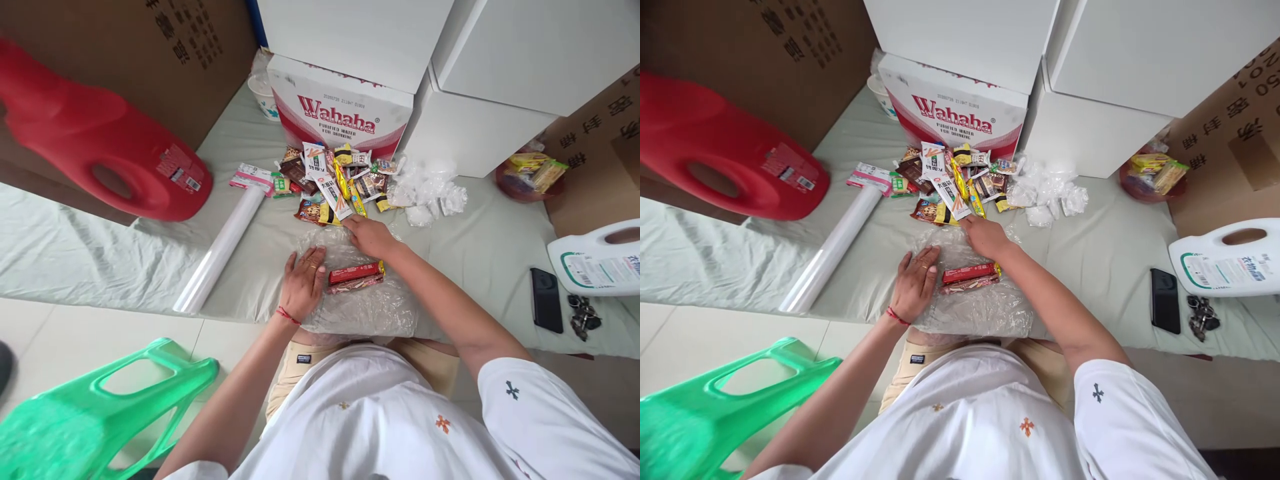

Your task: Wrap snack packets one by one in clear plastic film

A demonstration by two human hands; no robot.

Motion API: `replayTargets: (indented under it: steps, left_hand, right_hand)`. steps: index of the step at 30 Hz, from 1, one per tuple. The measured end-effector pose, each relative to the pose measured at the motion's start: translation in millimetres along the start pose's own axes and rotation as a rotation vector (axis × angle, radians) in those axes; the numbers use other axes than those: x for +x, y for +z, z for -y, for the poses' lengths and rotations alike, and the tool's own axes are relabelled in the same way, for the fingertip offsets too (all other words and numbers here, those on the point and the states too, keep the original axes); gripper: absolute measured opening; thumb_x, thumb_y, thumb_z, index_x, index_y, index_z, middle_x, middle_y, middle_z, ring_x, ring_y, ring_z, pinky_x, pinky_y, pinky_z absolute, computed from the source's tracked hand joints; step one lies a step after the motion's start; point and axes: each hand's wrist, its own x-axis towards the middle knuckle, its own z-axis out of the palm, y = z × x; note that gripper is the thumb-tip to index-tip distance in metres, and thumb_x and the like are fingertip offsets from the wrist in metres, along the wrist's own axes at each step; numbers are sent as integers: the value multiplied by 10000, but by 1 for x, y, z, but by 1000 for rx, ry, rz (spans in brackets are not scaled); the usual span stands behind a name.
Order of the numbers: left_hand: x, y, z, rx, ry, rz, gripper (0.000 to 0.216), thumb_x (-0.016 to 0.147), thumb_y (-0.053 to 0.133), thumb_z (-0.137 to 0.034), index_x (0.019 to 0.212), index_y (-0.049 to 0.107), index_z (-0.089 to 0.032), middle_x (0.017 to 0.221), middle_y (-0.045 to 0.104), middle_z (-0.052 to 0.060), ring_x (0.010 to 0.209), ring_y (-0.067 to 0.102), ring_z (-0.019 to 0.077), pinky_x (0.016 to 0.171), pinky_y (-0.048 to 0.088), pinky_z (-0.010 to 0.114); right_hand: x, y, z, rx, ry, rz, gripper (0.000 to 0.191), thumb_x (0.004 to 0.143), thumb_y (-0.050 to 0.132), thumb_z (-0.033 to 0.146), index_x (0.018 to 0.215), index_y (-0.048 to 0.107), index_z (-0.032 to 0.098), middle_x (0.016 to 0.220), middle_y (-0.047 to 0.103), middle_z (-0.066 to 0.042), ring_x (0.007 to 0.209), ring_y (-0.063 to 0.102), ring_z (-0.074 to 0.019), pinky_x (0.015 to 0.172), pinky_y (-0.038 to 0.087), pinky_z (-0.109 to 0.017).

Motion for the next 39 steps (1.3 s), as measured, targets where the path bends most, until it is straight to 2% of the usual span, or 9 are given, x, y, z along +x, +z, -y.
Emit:
replayTargets:
  steps: [4,7,11,17,21,25,30,35,39]
  left_hand:
    - [1,3,3,37,-88,-47,527,1040,284,-250,1518,496,-181,1522,582,131,1518,416,288,1260,215,599]
    - [1,5,5,64,-103,-58,573,992,295,-161,1533,480,-200,1579,521,118,1549,361,294,1255,234,614]
    - [1,7,6,57,-210,-201,536,1004,394,-286,1518,476,-158,1613,454,182,1562,322,327,1250,283,600]
    - [0,9,12,28,-224,-269,258,939,565,-367,1084,682,-190,1432,607,164,1542,331,377,1228,305,631]
    - [-3,2,18,-149,-211,-209,162,934,508,-304,971,640,-218,1136,727,108,1262,623,275,1154,431,519]
    - [-10,-11,23,-405,-291,-105,198,876,530,-334,991,633,-210,1020,741,69,922,694,206,852,558,343]
    - [-15,-25,32,-481,-228,-2,149,812,555,-291,900,650,-218,980,741,41,929,687,198,847,517,310]
    - [-16,-36,40,-453,-97,57,127,856,553,-293,849,655,-218,992,724,49,923,683,187,860,510,310]
    - [-19,-44,48,-402,-13,64,133,880,552,-286,838,657,-217,982,724,51,924,690,184,864,522,308]
  right_hand:
    - [15,1,3,-21,108,87,320,947,615,253,1255,673,188,1214,707,-153,1052,647,-310,798,474,-360]
    - [18,-3,-1,57,37,101,159,935,611,197,1012,750,189,1038,733,-111,1031,619,-282,895,445,-359]
    - [9,-13,-4,145,-66,-20,158,938,609,236,976,753,185,1088,701,-104,1082,544,-292,971,404,-407]
    - [-25,-33,4,211,-207,-54,206,1018,492,273,998,684,198,959,684,-78,937,565,-244,888,400,-360]
    - [-53,-35,10,150,-265,-97,274,1065,424,310,994,669,210,958,655,-79,920,554,-228,826,409,-328]
    - [-81,-22,14,150,-305,-170,321,1089,392,330,1002,680,217,924,617,-64,842,556,-189,741,413,-294]
    - [-109,2,23,188,-380,-233,277,1080,430,281,1088,703,234,897,644,-56,822,572,-184,712,438,-287]
    - [-122,18,30,204,-280,-26,281,1057,448,224,1112,721,264,1043,700,-59,975,625,-218,855,493,-337]
    - [-132,34,26,137,-347,-1,261,1005,521,167,1175,713,216,1191,675,-102,1106,607,-247,961,489,-394]
